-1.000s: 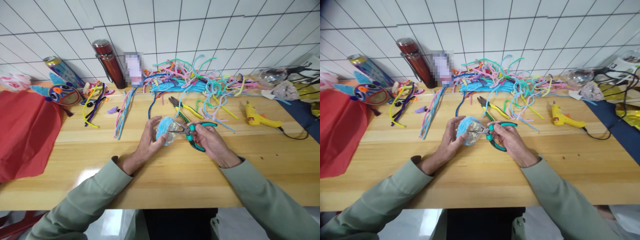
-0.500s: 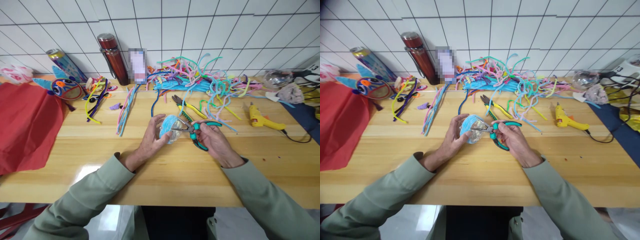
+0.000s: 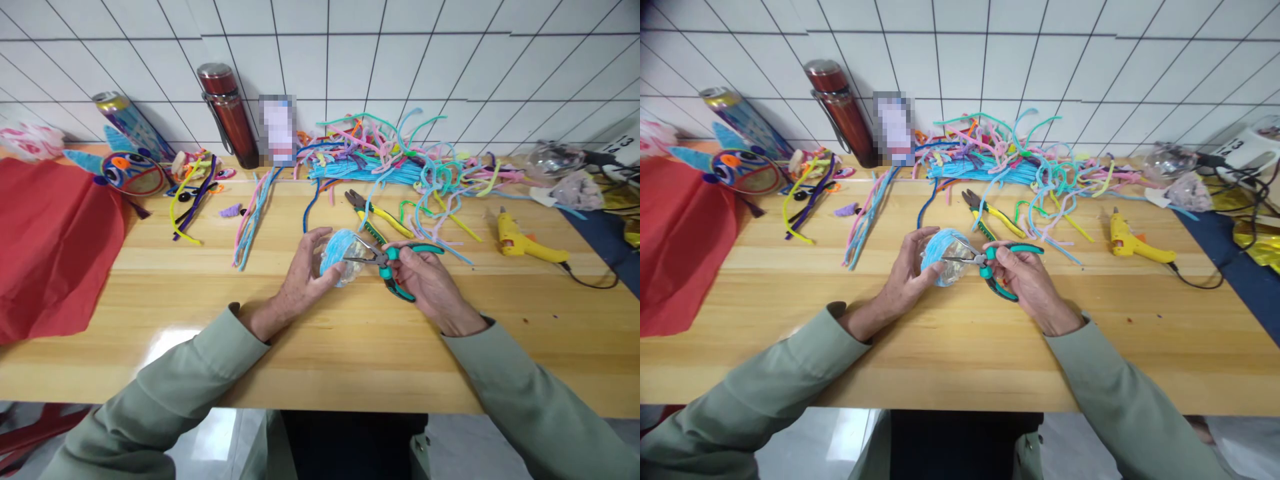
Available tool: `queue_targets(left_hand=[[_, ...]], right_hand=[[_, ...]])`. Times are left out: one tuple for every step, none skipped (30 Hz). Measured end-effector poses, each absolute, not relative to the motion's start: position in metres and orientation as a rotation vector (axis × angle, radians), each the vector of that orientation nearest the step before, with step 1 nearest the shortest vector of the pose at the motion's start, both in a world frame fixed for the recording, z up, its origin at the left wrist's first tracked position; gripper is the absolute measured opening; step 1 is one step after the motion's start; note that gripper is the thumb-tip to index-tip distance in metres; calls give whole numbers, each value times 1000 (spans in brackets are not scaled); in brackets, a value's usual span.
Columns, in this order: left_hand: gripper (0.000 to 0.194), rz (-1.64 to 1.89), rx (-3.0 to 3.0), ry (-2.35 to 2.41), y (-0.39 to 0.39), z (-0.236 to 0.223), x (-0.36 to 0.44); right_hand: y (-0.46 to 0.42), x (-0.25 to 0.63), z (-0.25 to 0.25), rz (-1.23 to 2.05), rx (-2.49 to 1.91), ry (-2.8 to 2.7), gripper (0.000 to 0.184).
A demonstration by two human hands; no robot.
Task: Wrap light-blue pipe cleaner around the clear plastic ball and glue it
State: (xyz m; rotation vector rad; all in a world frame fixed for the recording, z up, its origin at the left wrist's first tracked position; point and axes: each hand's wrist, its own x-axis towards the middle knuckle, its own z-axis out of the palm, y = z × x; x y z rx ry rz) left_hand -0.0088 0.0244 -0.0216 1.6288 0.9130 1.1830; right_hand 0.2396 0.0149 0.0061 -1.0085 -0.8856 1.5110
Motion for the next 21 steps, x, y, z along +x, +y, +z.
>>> queue_targets(left_hand=[[61,1183,1624,912,24,-22,-9],[62,1182,1619,913,24,-22,-9],[62,1181,1614,914,24,-22,-9],[62,1181,1613,914,24,-22,-9],[61,1182,1614,915,24,-23,-9],[61,1183,1617,916,24,-23,-9],[61,1185,1622,916,24,-24,-10],[61,1186,1628,913,25,-24,-10],[61,1187,1632,911,25,-24,-10],[61,1186,1634,908,25,-25,-10],[61,1185,1634,908,25,-25,-10],[61,1185,1636,910,25,-25,-10],[61,1187,1636,913,25,-25,-10],[61,1187,1635,914,25,-24,-10],[61,1184,1634,913,24,-24,-9],[60,1180,1634,909,24,-23,-9],[60,1178,1633,905,24,-23,-9],[60,1177,1632,904,24,-22,-9],[59,1178,1633,905,24,-22,-9],[59,1181,1635,909,24,-22,-9],[60,1183,1639,913,24,-22,-9]], right_hand=[[15,240,7,1506,-1003,-885,43],[15,240,7,1499,-998,-886,42],[15,240,8,1491,-996,-889,42],[14,240,8,1485,-998,-895,42],[14,240,8,1485,-1003,-902,42],[14,240,8,1488,-1009,-908,43],[14,240,7,1496,-1018,-911,43],[14,240,7,1505,-1026,-910,43],[14,240,7,1511,-1032,-907,43],[15,239,7,1513,-1034,-901,43],[15,239,7,1514,-1035,-894,43],[15,239,7,1514,-1035,-889,43],[15,238,8,1513,-1037,-885,44],[14,238,9,1509,-1039,-881,44],[14,237,9,1504,-1043,-879,44],[14,237,9,1497,-1047,-877,44],[14,236,9,1487,-1050,-874,43],[14,236,9,1481,-1050,-875,43],[14,236,9,1478,-1049,-878,42],[14,236,8,1479,-1047,-887,42],[14,237,8,1480,-1045,-896,41]])
